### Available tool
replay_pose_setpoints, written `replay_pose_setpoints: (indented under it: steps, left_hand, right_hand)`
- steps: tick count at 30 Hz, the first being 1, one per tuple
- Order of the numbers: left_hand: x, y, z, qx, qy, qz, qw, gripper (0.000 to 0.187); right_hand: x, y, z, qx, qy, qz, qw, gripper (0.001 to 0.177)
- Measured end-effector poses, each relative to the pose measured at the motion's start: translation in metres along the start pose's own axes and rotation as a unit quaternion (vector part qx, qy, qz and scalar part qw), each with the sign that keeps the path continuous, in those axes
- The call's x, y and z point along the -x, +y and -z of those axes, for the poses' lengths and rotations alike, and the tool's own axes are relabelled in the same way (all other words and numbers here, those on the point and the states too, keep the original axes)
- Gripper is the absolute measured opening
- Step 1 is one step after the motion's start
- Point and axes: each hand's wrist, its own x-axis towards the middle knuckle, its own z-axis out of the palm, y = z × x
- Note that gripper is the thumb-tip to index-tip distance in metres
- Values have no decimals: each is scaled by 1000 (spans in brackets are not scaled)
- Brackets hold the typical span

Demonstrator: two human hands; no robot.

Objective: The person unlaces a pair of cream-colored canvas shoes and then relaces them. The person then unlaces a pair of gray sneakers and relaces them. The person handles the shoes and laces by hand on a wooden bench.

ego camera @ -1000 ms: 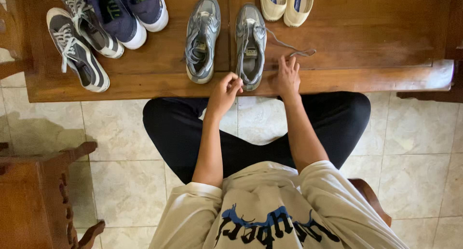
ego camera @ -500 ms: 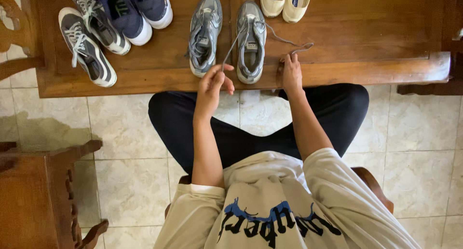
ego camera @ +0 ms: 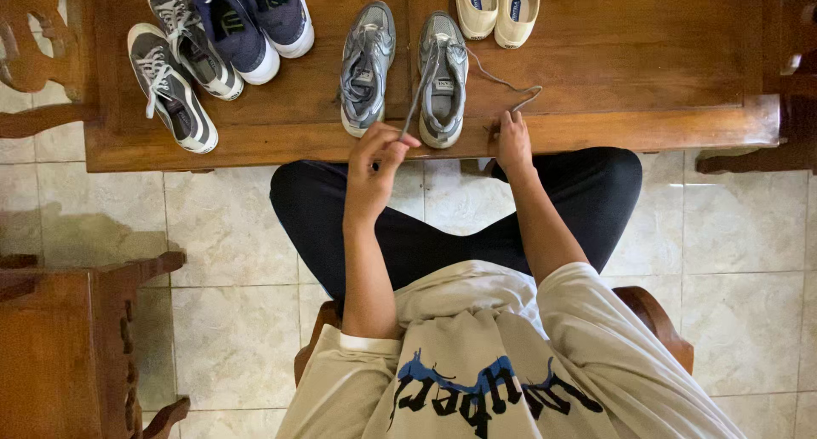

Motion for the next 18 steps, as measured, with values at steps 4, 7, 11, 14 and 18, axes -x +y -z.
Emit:
replay_pose_setpoints:
  steps: [4, 7, 11, 14, 18]
  left_hand:
    - [0, 6, -18, -4, 4, -12, 1000, 25]
    - [1, 14, -23, -142, 19, -125, 982, 19]
    - [3, 20, -26, -32, -15, -54, 998, 26]
    - [2, 27, -26, 40, -18, -23, 999, 30]
    - [10, 42, -27, 94, -25, -7, 995, 35]
  right_hand:
    - [5, -2, 5, -16, -26, -39, 999, 12]
    - [3, -37, 30, -120, 2, -5, 993, 18]
    - [6, -122, 95, -439, -55, -24, 897, 9]
    - [11, -172, 173, -532, -56, 61, 843, 15]
    - [18, -215, 263, -509, -51, 102, 853, 17]
